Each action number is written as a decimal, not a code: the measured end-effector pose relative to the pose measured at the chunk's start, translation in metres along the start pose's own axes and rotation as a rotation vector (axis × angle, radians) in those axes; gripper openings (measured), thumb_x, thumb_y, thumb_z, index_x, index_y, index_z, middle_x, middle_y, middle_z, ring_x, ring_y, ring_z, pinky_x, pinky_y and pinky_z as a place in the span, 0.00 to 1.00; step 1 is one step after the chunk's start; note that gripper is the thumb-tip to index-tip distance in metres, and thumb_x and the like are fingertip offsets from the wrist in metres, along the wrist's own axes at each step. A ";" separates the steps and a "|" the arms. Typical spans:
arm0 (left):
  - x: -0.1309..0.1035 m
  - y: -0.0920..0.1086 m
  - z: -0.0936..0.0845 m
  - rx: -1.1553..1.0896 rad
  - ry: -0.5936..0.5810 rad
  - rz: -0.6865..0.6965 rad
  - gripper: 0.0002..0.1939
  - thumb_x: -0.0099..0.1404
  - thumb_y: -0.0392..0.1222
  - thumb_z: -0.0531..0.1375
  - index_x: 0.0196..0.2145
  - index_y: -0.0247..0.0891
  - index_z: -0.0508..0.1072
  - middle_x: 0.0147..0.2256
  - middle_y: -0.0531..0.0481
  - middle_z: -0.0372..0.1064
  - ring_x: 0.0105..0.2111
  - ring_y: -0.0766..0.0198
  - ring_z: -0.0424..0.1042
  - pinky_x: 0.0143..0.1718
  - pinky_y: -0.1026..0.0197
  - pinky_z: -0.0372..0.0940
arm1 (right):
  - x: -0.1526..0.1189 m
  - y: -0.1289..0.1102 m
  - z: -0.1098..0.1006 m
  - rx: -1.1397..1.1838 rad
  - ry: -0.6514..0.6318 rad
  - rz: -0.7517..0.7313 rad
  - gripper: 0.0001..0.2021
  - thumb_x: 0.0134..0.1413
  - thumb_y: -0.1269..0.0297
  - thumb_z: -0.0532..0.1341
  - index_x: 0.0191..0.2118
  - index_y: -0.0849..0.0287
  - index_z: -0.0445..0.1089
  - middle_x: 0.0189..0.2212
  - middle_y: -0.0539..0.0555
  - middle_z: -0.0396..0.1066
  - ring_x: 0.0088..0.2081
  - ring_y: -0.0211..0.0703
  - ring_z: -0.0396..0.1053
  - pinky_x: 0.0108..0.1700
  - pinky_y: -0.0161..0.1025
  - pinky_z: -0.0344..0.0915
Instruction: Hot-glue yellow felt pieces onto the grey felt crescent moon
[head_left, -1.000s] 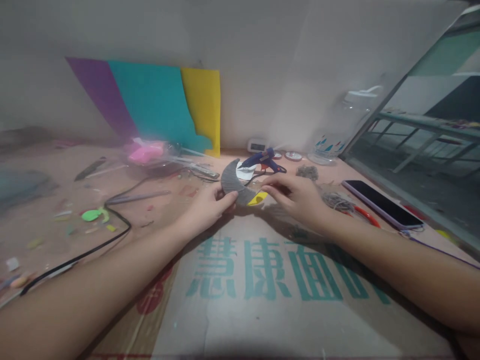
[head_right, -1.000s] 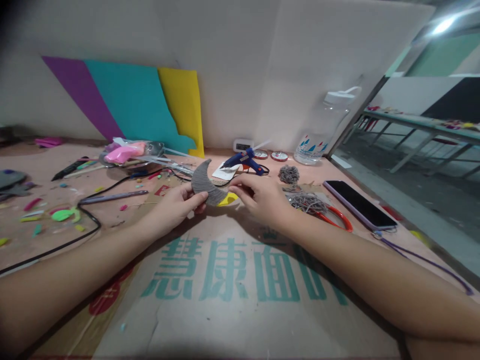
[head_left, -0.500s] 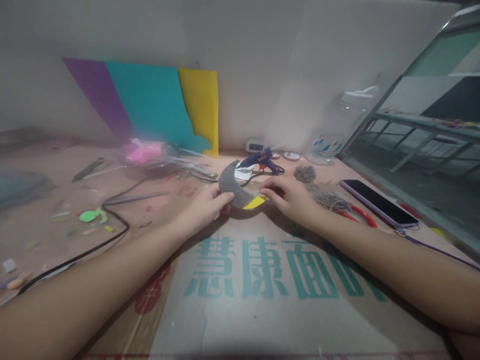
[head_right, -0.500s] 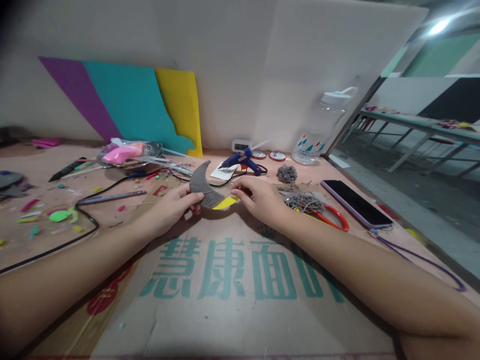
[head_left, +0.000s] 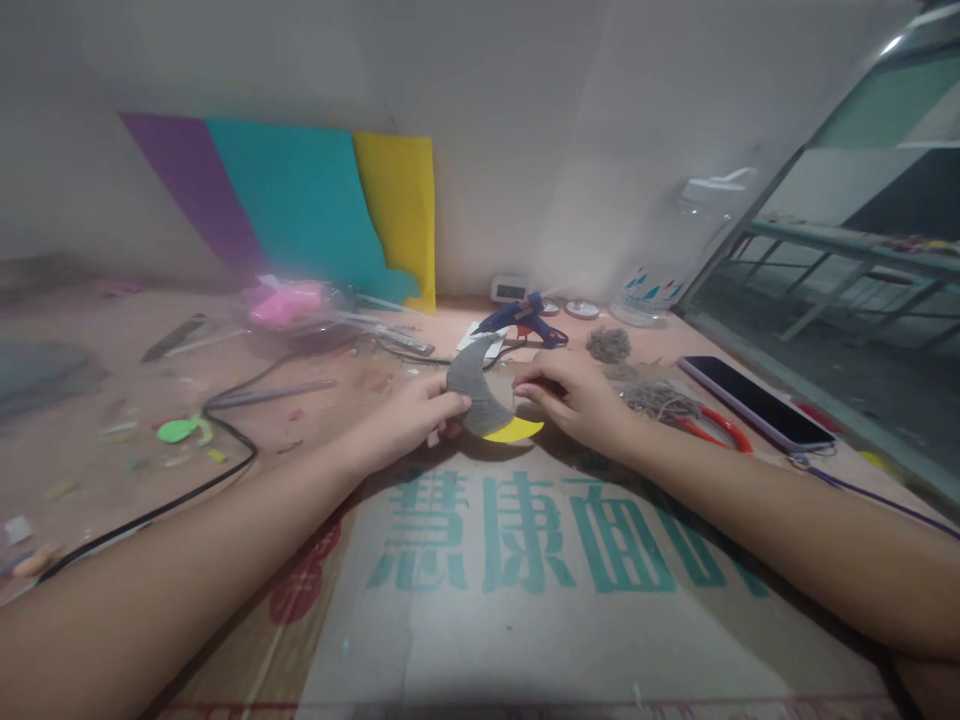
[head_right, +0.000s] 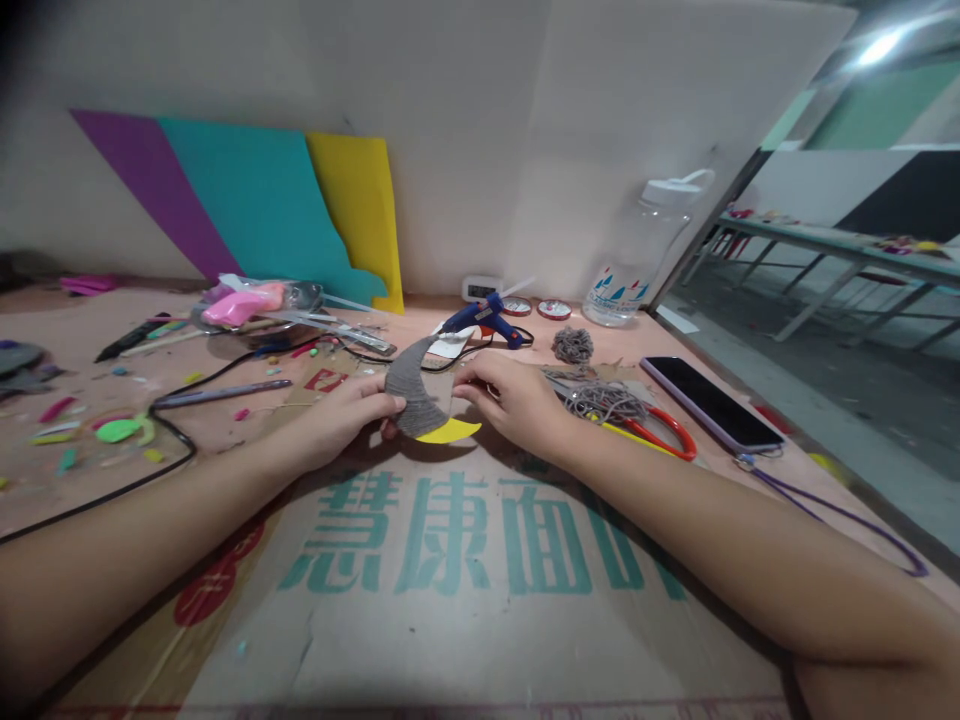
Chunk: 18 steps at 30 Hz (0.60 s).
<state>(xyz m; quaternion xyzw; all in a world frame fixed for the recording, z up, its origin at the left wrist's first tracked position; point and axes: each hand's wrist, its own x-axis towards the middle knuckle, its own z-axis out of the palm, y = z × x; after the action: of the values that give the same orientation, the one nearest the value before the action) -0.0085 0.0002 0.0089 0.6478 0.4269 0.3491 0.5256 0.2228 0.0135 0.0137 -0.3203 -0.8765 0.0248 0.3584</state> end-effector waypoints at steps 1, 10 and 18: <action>0.000 -0.001 0.000 -0.003 -0.019 0.010 0.10 0.56 0.45 0.58 0.22 0.38 0.66 0.17 0.55 0.62 0.16 0.70 0.57 0.16 0.68 0.48 | 0.000 -0.001 0.001 0.006 -0.011 0.005 0.06 0.62 0.65 0.59 0.36 0.59 0.72 0.30 0.53 0.73 0.33 0.41 0.67 0.37 0.38 0.62; 0.009 -0.010 0.000 -0.162 0.158 0.001 0.10 0.58 0.46 0.59 0.26 0.36 0.67 0.20 0.54 0.66 0.20 0.70 0.64 0.22 0.68 0.57 | -0.001 -0.002 0.001 0.013 0.157 0.084 0.12 0.66 0.69 0.51 0.50 0.57 0.68 0.47 0.60 0.71 0.51 0.49 0.68 0.54 0.51 0.63; 0.010 -0.009 -0.003 -0.244 0.093 0.004 0.14 0.59 0.48 0.60 0.22 0.36 0.67 0.18 0.51 0.66 0.19 0.67 0.65 0.23 0.64 0.61 | -0.006 -0.014 0.001 -0.151 0.072 -0.237 0.04 0.61 0.65 0.60 0.41 0.56 0.69 0.41 0.59 0.72 0.47 0.50 0.69 0.49 0.48 0.65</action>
<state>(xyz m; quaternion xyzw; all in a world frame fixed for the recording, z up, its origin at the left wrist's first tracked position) -0.0084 0.0114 0.0010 0.5629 0.4040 0.4290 0.5796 0.2173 -0.0010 0.0131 -0.2414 -0.8942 -0.0949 0.3648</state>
